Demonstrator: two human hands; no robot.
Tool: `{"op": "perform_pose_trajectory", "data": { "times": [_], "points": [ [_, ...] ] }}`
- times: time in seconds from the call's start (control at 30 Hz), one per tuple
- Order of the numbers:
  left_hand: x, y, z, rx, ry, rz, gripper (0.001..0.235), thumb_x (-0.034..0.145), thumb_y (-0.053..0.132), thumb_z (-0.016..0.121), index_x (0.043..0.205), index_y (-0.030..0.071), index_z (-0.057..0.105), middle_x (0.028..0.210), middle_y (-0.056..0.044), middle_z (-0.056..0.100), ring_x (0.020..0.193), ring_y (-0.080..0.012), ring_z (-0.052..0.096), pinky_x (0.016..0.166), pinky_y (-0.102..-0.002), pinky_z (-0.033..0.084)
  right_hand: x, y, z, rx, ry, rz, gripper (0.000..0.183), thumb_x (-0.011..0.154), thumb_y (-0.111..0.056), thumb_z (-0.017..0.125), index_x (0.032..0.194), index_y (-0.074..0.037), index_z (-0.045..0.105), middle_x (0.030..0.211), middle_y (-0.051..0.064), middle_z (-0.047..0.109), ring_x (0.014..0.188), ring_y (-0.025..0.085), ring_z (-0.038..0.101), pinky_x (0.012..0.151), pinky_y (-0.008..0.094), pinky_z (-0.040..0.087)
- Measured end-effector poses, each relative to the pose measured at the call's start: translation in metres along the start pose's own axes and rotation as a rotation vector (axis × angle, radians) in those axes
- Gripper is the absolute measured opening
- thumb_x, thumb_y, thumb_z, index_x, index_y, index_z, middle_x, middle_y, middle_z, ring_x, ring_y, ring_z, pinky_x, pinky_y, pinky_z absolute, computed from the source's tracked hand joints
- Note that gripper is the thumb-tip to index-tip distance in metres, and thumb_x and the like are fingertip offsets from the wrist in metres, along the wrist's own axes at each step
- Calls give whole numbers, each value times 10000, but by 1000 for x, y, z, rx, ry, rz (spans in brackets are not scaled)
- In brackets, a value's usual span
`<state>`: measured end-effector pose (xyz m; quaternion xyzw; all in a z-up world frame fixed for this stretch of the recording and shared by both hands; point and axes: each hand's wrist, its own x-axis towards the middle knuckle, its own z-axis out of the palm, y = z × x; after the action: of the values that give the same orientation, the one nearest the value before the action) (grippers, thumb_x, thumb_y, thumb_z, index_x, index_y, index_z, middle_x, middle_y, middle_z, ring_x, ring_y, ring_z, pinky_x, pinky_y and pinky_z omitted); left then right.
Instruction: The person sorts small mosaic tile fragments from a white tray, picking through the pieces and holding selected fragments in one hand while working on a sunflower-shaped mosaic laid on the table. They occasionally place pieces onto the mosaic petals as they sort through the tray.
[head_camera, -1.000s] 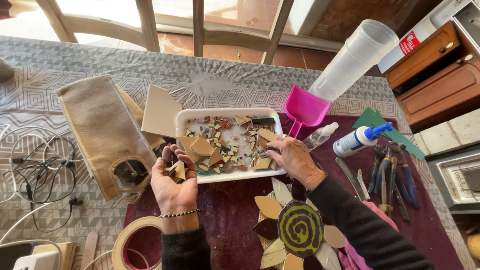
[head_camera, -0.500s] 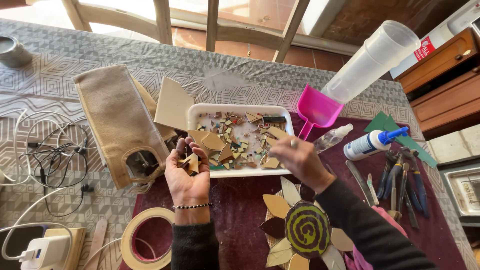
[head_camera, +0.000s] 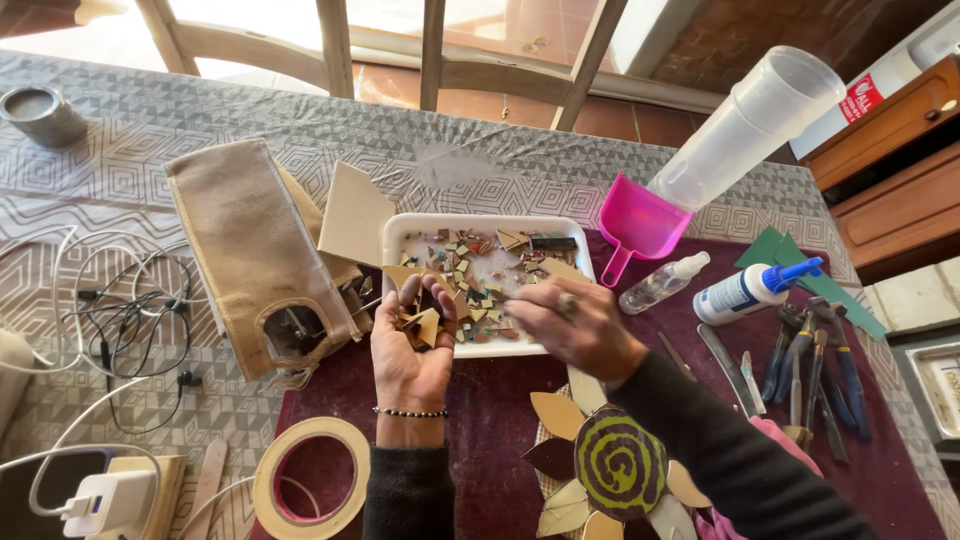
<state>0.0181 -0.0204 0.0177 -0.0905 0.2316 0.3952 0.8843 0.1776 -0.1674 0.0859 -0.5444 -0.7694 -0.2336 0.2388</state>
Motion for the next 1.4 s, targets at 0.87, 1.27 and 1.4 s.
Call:
{"op": "perform_pose_trajectory", "data": {
  "times": [0.87,1.27,1.4],
  "points": [
    [12,15,-13,-149,26,-16,285,1045,256,516,1105,18,663,1065,-132,706,888,-215,658,744,-308,616,-41,10,49,501,-400,806,136,891,-139,773,937,-14,801,816,59,707,726,127,657,684,300,529],
    [2,21,-6,-183,46,-5,257,1040,219,523,1089,17,674,1045,-132,709,872,-208,673,731,-302,619,-33,19,59,806,-220,1147,199,926,-190,748,978,-5,800,873,14,736,779,62,659,697,241,567],
    [4,21,-8,-179,52,3,262,1043,225,510,1065,15,664,1050,-136,704,888,-201,669,738,-299,619,-29,29,40,607,-88,1012,206,928,-166,736,1051,-13,799,927,38,776,802,76,686,719,242,571]
  ]
}}
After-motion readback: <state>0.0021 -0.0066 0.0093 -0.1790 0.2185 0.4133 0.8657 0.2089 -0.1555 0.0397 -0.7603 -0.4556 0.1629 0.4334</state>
